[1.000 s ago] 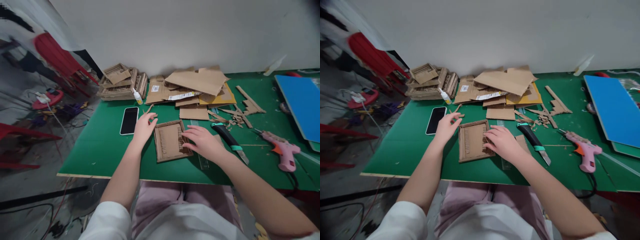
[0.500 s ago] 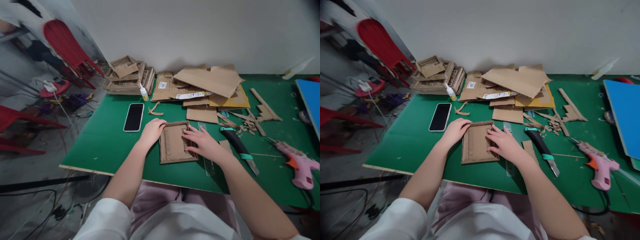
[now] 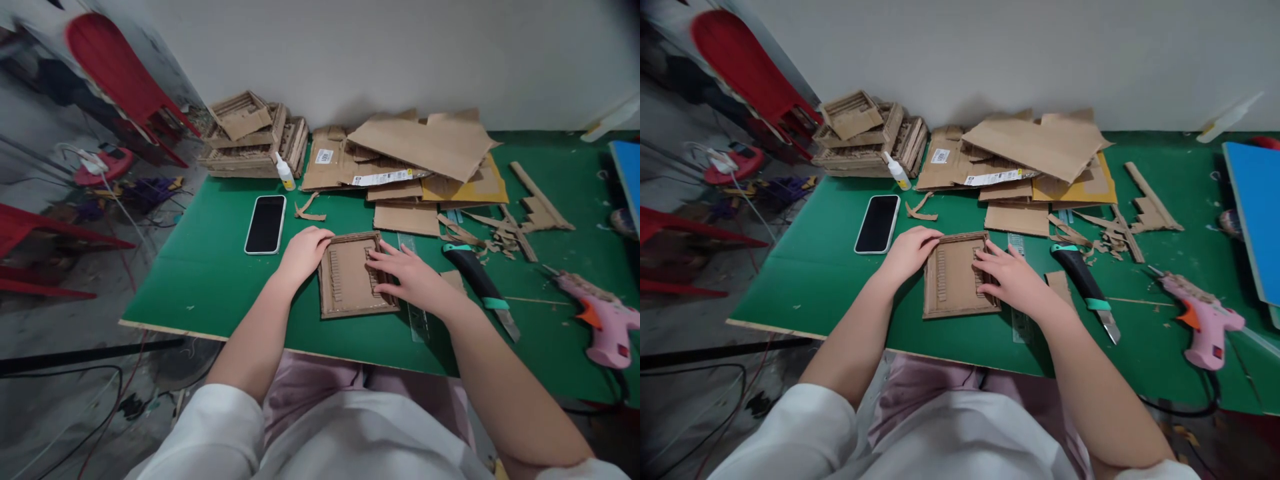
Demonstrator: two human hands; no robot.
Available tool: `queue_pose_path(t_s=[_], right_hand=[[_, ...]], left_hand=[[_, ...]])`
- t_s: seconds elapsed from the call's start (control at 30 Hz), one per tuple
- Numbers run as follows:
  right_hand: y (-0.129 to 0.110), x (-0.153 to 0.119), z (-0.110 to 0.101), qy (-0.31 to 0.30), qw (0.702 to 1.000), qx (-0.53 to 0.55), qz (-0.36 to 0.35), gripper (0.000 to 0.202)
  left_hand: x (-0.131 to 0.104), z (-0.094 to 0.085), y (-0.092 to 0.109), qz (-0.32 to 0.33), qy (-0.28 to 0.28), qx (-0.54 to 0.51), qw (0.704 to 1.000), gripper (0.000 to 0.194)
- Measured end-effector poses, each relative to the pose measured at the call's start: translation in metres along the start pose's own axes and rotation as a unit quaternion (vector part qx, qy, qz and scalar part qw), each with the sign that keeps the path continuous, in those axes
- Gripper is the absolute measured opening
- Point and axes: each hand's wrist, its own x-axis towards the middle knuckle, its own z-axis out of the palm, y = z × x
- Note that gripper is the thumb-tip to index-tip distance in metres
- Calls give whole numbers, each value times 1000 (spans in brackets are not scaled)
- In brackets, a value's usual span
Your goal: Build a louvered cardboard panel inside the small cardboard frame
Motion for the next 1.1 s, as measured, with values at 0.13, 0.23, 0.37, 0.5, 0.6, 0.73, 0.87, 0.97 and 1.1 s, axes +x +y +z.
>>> queue_pose_path(t_s=[0.13,0.23,0.37,0.5,0.6,0.73,0.87,0.97,1.1], right_hand=[[1,0,1,1,1000,2,-4,42],[2,0,1,-3,1000,10,-5,43],[0,-1,0,-5,1000,18,-3,44],[-1,0,-2,-9,1000,23,-1,43],[-1,0,-2,-7,1000,27,0,44],[1,-1,0,-2,1000,21,-2,44],[0,-2,0,-4,1000,10,1,44],[-2,-2,0,-1,1000,6,5,43],[-2,-1,1,7,1000,13,3,42]], left_hand=[[0,0,0,2,2,0,1000,21],[0,0,0,0,0,1,1000,21],[-1,0,-1,-3,-1,2,1000,22],[-1,0,0,-3,-1,1,1000,22],[-1,0,0,-3,-4,1,1000,22],[-1,0,0,-3,-6,5,1000,22],[-2,0,1,-5,-7,6,1000,22],[-2,0,1,-4,-6,6,1000,22],[-2,0,0,-5,-6,5,1000,22]])
